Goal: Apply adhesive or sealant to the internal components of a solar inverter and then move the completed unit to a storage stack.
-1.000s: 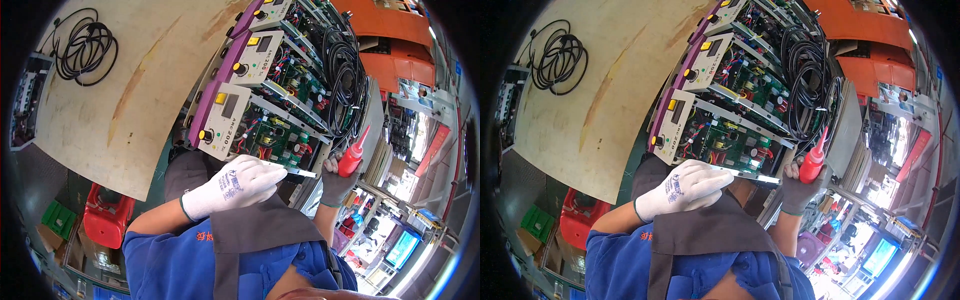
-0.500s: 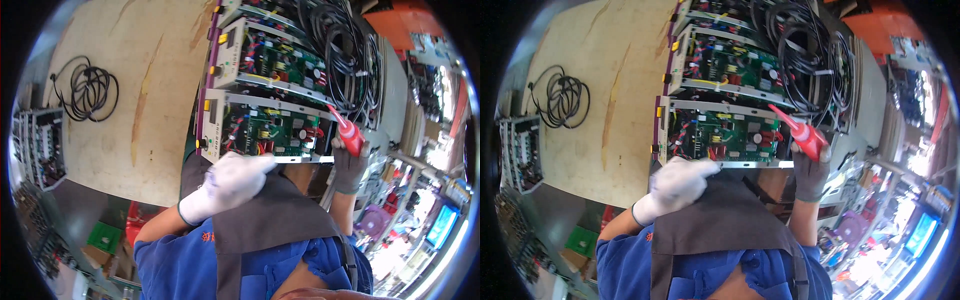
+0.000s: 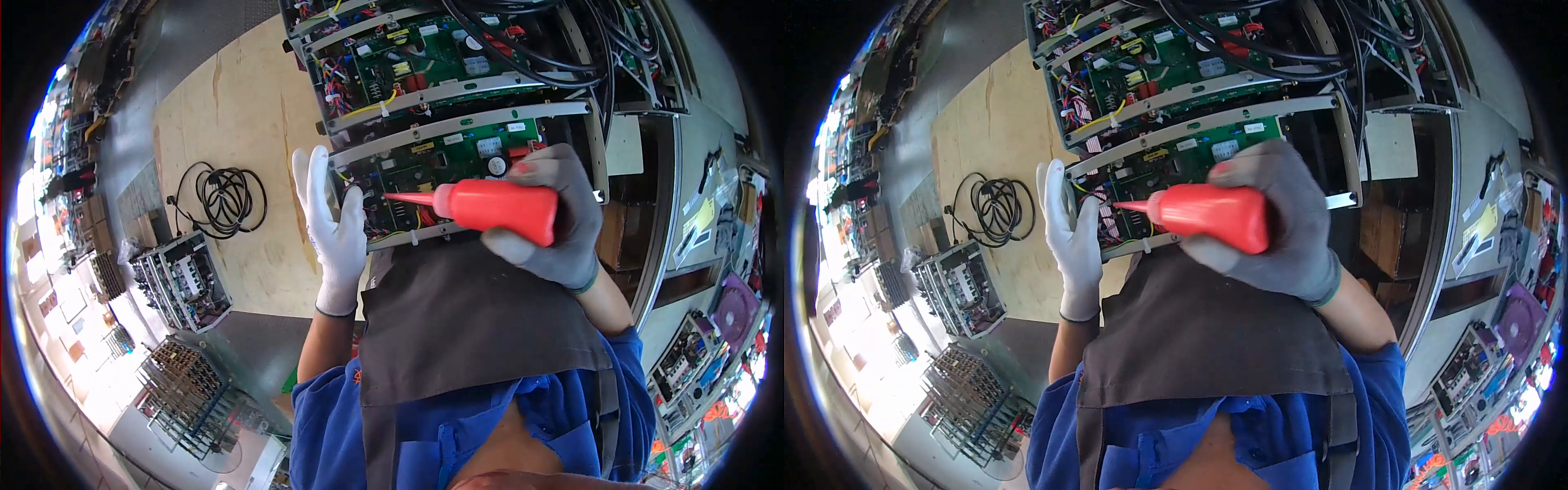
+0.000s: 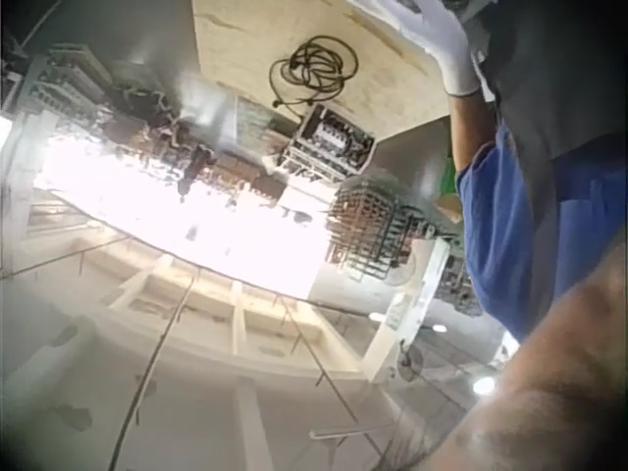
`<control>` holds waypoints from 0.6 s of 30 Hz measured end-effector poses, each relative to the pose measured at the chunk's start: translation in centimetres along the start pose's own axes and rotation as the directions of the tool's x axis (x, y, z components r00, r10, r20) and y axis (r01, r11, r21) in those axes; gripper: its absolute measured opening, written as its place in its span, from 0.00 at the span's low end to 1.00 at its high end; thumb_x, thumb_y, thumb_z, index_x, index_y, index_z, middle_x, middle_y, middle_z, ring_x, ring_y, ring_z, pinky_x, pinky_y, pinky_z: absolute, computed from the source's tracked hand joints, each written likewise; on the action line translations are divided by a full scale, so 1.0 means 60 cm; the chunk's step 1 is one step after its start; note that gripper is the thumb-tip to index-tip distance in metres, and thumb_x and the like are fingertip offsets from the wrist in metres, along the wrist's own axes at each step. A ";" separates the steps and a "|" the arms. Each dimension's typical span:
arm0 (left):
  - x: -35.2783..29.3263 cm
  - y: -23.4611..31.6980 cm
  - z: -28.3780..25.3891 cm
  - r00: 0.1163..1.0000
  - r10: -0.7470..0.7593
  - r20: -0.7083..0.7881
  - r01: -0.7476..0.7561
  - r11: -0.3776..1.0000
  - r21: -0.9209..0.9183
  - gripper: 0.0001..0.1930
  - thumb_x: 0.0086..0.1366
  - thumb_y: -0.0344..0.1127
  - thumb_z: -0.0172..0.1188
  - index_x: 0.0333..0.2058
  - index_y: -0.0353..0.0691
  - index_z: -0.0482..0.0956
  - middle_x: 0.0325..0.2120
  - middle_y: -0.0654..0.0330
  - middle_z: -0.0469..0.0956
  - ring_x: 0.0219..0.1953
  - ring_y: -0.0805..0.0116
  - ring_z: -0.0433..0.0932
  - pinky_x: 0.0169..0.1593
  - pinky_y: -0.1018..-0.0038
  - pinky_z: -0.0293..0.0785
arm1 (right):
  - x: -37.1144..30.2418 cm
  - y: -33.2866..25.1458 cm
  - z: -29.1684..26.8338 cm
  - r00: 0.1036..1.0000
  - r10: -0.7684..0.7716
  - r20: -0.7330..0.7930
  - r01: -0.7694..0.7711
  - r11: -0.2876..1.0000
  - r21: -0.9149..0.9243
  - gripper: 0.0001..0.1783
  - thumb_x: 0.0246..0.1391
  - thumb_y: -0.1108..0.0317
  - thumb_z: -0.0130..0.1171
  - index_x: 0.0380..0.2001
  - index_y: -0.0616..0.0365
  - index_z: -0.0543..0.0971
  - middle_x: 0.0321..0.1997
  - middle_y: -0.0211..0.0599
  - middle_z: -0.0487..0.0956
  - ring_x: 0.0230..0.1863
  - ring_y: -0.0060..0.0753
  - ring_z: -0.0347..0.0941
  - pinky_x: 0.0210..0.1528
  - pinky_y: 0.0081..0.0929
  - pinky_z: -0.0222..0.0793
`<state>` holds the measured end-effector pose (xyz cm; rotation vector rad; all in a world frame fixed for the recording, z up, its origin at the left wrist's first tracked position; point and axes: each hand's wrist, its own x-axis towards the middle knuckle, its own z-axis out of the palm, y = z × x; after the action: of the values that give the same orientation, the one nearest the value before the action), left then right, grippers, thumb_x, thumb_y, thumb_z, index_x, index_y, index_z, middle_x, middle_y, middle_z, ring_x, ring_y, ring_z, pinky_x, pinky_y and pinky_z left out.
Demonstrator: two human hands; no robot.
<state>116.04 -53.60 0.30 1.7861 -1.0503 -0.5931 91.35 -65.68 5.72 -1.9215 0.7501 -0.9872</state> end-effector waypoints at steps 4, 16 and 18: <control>-0.009 -0.006 -0.003 0.998 -0.053 -0.015 0.051 0.992 -0.119 0.29 0.62 0.14 0.50 0.63 0.35 0.72 0.74 0.45 0.46 0.74 0.52 0.54 0.71 0.62 0.55 | 0.017 -0.014 0.049 0.984 -0.176 0.037 0.178 0.979 -0.097 0.32 0.30 0.64 0.81 0.43 0.57 0.78 0.40 0.41 0.77 0.36 0.43 0.75 0.40 0.36 0.72; -0.002 -0.010 -0.008 0.993 0.120 0.010 -0.120 0.990 0.067 0.31 0.58 0.14 0.46 0.62 0.37 0.73 0.72 0.41 0.52 0.75 0.51 0.52 0.72 0.64 0.51 | 0.039 -0.052 0.101 0.934 -0.255 0.249 0.320 0.909 -0.269 0.29 0.34 0.60 0.77 0.42 0.55 0.78 0.36 0.37 0.73 0.37 0.43 0.73 0.39 0.42 0.67; -0.002 -0.011 -0.009 0.993 0.115 0.015 -0.116 0.991 0.063 0.31 0.58 0.15 0.47 0.62 0.37 0.73 0.71 0.40 0.53 0.75 0.51 0.50 0.72 0.64 0.51 | 0.042 -0.058 0.107 0.928 -0.264 0.263 0.338 0.893 -0.297 0.29 0.33 0.60 0.77 0.42 0.55 0.78 0.36 0.37 0.73 0.37 0.43 0.73 0.39 0.43 0.67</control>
<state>116.67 -53.11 -0.08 1.7648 -1.1834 -0.5045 98.53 -63.44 7.39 -2.4594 0.5243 -0.8498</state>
